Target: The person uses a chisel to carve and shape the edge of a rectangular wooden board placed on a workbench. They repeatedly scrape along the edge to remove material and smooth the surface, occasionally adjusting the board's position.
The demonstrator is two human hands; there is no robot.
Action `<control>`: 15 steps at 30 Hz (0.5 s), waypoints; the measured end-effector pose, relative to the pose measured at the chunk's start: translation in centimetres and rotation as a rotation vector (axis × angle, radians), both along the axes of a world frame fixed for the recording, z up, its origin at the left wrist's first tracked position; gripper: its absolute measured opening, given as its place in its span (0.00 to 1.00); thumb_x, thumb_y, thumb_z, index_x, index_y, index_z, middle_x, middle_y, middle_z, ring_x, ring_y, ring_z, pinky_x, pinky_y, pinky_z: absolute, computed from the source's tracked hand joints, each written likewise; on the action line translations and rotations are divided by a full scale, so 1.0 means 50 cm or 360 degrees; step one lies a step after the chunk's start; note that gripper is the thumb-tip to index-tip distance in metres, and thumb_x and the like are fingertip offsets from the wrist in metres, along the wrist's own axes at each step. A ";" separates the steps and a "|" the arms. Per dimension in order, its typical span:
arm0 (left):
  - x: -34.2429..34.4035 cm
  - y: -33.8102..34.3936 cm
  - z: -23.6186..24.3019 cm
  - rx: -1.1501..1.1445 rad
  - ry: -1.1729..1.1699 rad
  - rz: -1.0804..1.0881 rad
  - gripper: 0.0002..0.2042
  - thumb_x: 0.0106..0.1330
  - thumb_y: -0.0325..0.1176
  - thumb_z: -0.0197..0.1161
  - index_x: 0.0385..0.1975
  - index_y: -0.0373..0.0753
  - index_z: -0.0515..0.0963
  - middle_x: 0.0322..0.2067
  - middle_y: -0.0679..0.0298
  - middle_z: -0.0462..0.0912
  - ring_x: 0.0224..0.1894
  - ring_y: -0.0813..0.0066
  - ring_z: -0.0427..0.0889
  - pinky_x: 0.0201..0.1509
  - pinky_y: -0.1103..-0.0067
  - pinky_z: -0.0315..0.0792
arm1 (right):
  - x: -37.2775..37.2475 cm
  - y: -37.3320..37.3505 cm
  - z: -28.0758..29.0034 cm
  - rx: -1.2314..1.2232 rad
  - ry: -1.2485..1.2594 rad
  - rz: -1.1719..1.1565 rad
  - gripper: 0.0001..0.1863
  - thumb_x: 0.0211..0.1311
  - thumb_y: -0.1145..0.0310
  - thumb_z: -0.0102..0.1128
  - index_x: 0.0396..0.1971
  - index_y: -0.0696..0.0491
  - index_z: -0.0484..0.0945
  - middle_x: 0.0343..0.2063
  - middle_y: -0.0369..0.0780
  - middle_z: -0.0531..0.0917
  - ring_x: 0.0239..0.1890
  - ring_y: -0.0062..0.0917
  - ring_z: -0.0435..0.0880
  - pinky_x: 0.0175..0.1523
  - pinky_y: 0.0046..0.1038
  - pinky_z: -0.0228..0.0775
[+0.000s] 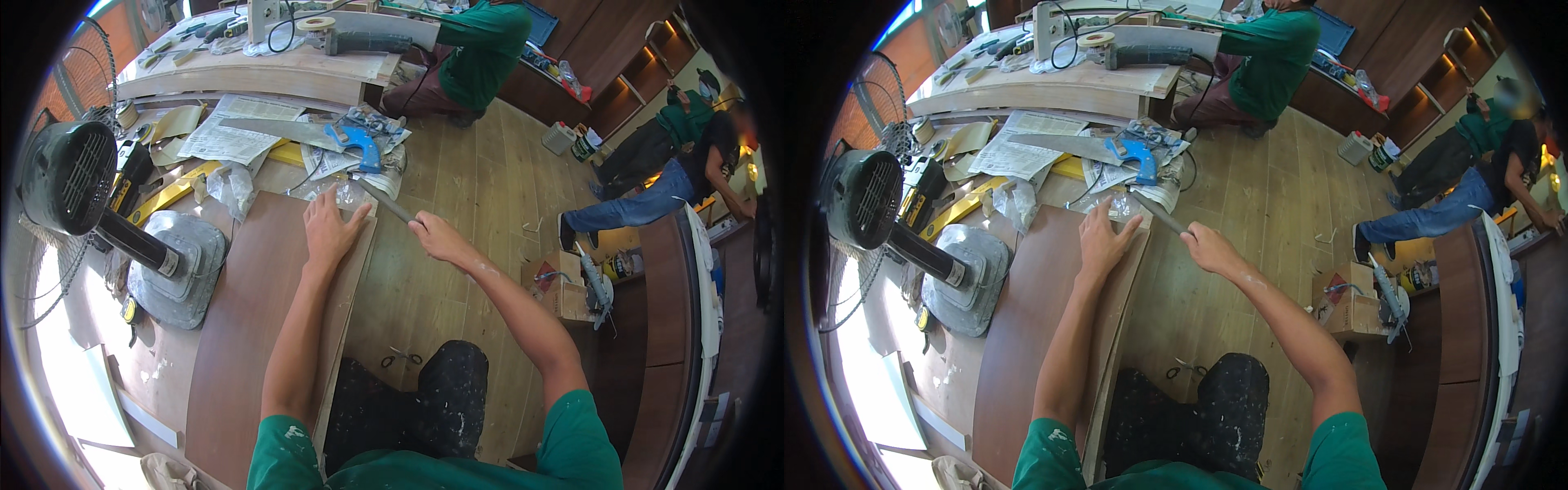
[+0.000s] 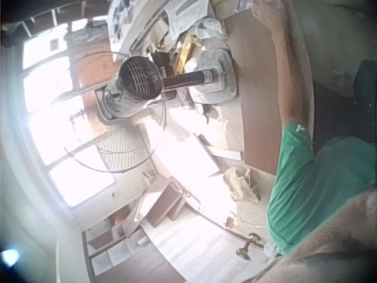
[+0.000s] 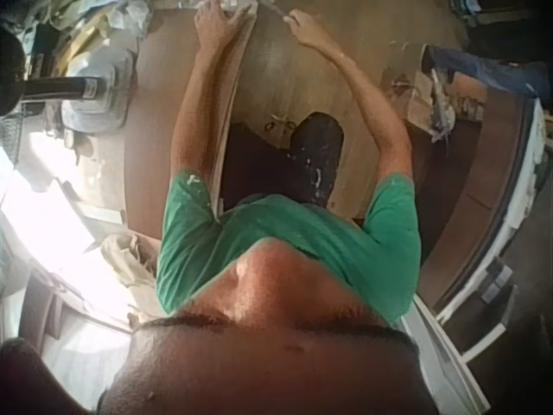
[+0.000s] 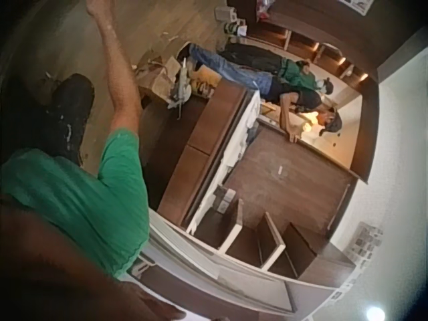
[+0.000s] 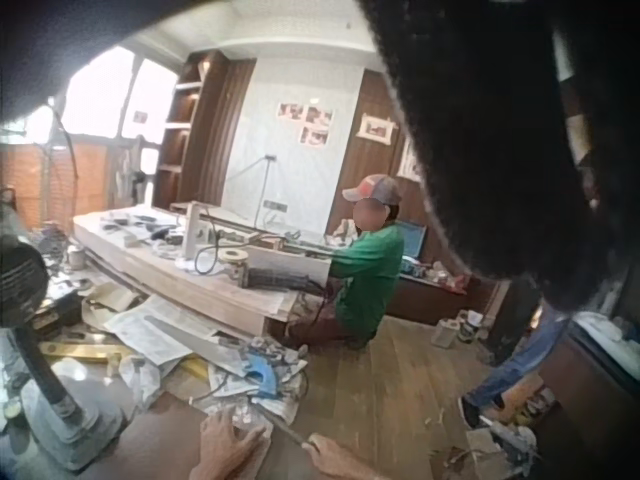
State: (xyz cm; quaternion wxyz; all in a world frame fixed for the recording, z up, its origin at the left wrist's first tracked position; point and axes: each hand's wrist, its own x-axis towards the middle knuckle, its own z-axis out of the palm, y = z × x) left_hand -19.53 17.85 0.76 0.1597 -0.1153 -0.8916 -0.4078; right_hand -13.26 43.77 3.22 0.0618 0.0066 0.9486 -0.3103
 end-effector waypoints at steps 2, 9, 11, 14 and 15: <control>-0.015 -0.003 -0.013 -0.0203 0.0050 0.0052 0.43 0.68 0.68 0.66 0.69 0.34 0.74 0.60 0.46 0.82 0.68 0.49 0.78 0.79 0.55 0.60 | 0.002 -0.057 0.026 -0.0464 -0.0341 -0.0070 0.19 0.84 0.56 0.52 0.45 0.60 0.74 0.23 0.46 0.85 0.22 0.37 0.86 0.29 0.40 0.77; -0.023 0.008 -0.008 -0.0211 0.0048 0.0078 0.41 0.66 0.69 0.67 0.63 0.35 0.79 0.53 0.51 0.86 0.60 0.54 0.83 0.75 0.57 0.63 | 0.039 -0.136 0.056 -0.0887 -0.0441 -0.0156 0.12 0.86 0.63 0.48 0.46 0.58 0.69 0.20 0.40 0.81 0.15 0.23 0.80 0.20 0.28 0.74; -0.028 0.015 0.001 -0.0264 0.0012 0.0053 0.38 0.66 0.69 0.67 0.58 0.37 0.83 0.48 0.54 0.88 0.56 0.57 0.85 0.70 0.59 0.66 | 0.042 -0.141 0.036 -0.0987 -0.0469 -0.0210 0.12 0.86 0.62 0.48 0.47 0.58 0.68 0.20 0.39 0.81 0.15 0.22 0.80 0.20 0.27 0.73; -0.052 0.019 0.017 -0.0350 -0.0227 -0.0136 0.34 0.65 0.68 0.70 0.54 0.42 0.87 0.39 0.61 0.90 0.48 0.62 0.87 0.63 0.61 0.69 | 0.048 -0.148 0.029 -0.1196 -0.0484 -0.0291 0.12 0.86 0.62 0.48 0.49 0.58 0.67 0.20 0.39 0.81 0.14 0.22 0.80 0.20 0.27 0.73; -0.054 0.022 0.019 -0.0326 -0.0251 -0.0171 0.32 0.65 0.67 0.70 0.52 0.42 0.87 0.37 0.62 0.90 0.45 0.62 0.88 0.61 0.61 0.70 | 0.051 -0.148 0.024 -0.1271 -0.0494 -0.0327 0.12 0.86 0.62 0.47 0.49 0.57 0.67 0.21 0.39 0.81 0.14 0.22 0.79 0.20 0.27 0.73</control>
